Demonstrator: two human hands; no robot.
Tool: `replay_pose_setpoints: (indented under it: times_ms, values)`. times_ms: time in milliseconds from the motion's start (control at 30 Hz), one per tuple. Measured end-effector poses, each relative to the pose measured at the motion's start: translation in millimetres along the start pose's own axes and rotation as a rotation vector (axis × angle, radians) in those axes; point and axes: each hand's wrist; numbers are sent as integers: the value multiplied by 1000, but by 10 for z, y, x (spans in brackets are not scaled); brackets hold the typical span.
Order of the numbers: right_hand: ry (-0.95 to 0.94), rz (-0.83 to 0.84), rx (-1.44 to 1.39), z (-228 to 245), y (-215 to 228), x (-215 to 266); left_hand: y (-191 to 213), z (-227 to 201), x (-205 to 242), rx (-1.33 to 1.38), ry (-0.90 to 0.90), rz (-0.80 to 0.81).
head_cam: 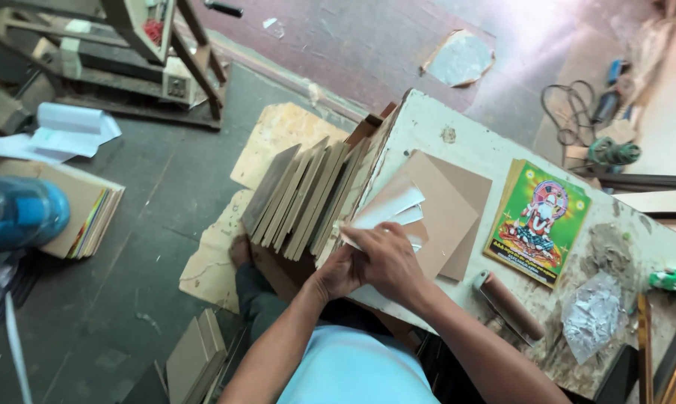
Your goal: The recorder applies glue to cardboard backing and mounts religious posters, then uses a roller to secure them.
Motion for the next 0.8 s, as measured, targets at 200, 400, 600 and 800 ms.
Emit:
replay_pose_setpoints:
  times_ms: [200, 400, 600, 800]
  values:
    - [-430, -68, -1, -937, -59, -336, -366, -170, 109, 105, -2, 39]
    - [262, -155, -27, -393, -126, 191, 194, 160, -75, 35, -89, 145]
    - [-414, -152, 43, -1298, -164, 181, -325, -192, 69, 54, -17, 31]
    - [164, -66, -103, -449, 53, 387, -400, -180, 114, -111, -71, -60]
Point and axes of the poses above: each hand's wrist, its own x-axis away from the middle knuckle, its own y-axis out of the back of the hand, z = x × y, and after that the axes turned 6 degrees about -z, right-handed
